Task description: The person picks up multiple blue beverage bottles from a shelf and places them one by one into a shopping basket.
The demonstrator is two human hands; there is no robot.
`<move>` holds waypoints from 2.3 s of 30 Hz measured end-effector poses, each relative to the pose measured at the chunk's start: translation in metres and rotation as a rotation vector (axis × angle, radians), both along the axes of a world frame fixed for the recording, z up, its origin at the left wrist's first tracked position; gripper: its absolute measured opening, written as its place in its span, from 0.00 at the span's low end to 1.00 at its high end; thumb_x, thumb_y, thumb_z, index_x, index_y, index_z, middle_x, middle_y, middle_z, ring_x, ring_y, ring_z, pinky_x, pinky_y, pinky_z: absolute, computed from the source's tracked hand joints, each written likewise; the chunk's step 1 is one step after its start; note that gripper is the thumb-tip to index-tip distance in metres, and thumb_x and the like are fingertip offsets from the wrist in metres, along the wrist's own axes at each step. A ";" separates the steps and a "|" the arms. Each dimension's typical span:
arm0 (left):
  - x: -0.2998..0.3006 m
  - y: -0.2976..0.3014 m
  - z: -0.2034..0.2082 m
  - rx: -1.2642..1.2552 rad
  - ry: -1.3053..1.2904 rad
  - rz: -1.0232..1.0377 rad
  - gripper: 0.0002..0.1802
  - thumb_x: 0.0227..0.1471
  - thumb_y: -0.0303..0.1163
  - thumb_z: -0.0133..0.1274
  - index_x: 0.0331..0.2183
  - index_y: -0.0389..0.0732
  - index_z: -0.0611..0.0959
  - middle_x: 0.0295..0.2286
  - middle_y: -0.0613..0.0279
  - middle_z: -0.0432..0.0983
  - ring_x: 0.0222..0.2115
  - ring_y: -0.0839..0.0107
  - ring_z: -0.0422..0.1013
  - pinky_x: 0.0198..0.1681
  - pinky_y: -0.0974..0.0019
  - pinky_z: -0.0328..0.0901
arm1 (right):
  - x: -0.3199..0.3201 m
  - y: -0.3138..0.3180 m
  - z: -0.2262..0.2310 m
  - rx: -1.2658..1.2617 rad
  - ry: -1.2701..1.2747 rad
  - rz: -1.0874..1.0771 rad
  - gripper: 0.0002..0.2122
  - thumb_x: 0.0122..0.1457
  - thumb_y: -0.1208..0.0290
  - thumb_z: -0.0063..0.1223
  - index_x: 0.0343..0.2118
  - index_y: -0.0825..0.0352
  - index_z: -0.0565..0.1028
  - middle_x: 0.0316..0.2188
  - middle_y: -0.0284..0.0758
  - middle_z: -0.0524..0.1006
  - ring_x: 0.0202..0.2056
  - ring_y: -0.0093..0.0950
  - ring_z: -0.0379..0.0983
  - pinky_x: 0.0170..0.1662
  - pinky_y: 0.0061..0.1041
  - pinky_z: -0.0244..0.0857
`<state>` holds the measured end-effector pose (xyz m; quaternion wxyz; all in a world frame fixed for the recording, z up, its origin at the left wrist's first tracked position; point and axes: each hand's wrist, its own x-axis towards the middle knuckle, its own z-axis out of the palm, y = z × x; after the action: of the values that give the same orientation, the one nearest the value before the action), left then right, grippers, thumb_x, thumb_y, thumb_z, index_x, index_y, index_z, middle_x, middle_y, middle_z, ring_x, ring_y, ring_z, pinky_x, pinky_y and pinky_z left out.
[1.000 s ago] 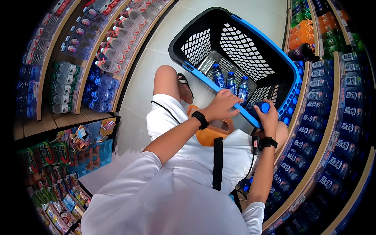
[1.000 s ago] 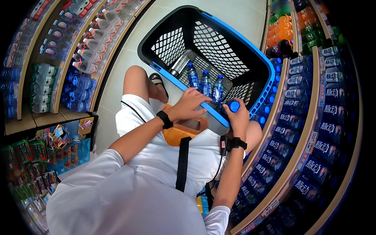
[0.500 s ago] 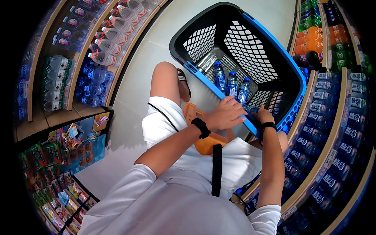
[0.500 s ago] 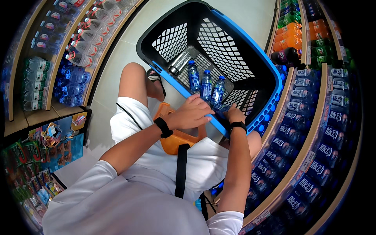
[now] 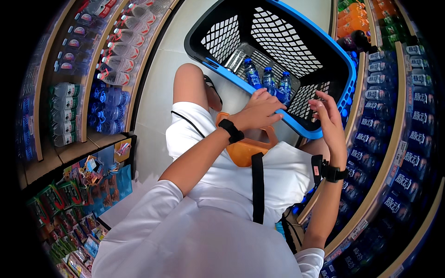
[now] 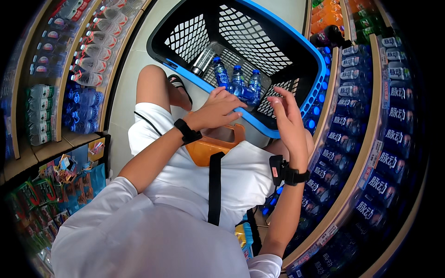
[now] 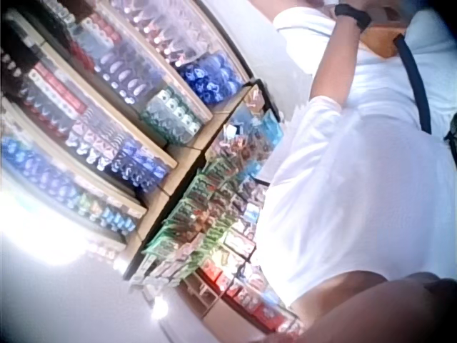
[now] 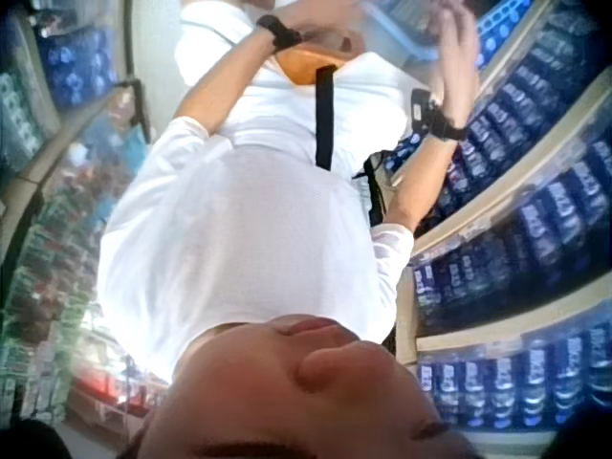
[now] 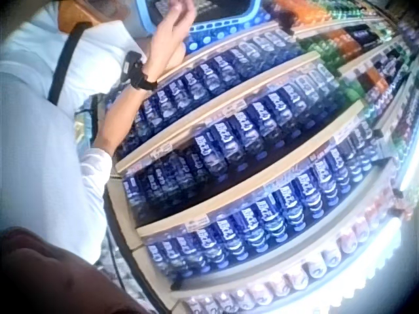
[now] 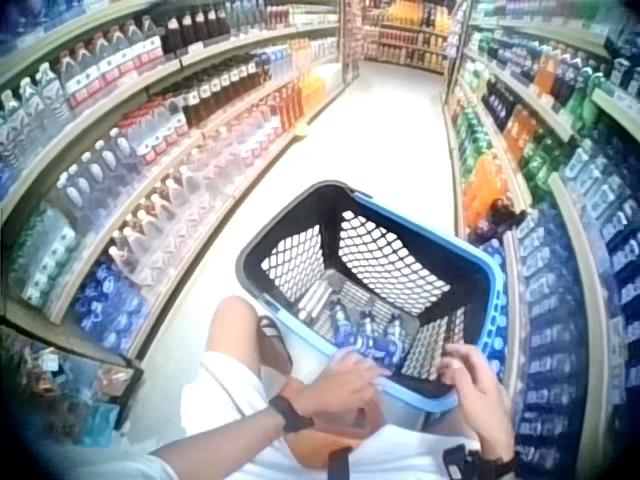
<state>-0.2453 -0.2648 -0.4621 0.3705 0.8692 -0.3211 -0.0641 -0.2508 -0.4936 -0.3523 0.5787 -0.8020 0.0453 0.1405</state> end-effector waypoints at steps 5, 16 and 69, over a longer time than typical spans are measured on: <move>0.000 -0.005 -0.001 -0.013 0.003 -0.001 0.17 0.54 0.43 0.49 0.42 0.48 0.82 0.35 0.63 0.73 0.46 0.62 0.64 0.63 0.49 0.42 | -0.069 -0.043 0.013 0.181 -0.096 -0.361 0.14 0.68 0.67 0.40 0.48 0.69 0.73 0.36 0.36 0.78 0.41 0.23 0.74 0.47 0.23 0.66; 0.017 -0.048 0.008 0.132 0.110 0.062 0.12 0.54 0.38 0.49 0.30 0.49 0.87 0.28 0.68 0.79 0.34 0.64 0.70 0.45 0.57 0.58 | -0.225 -0.120 0.089 -0.034 -0.544 -1.072 0.12 0.67 0.68 0.39 0.43 0.73 0.71 0.31 0.38 0.77 0.37 0.29 0.75 0.47 0.28 0.67; 0.046 -0.043 0.012 0.413 0.019 -0.445 0.24 0.42 0.54 0.60 0.40 0.50 0.85 0.27 0.50 0.80 0.31 0.50 0.76 0.36 0.53 0.70 | -0.462 -0.166 0.190 -1.236 -0.338 -1.714 0.34 0.45 0.64 0.66 0.55 0.75 0.66 0.54 0.55 0.66 0.56 0.50 0.61 0.60 0.37 0.53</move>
<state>-0.1997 -0.3077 -0.4502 0.1660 0.8337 -0.4803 -0.2159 -0.7123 -0.6595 -0.1625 -0.0234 -0.6659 0.5762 -0.4733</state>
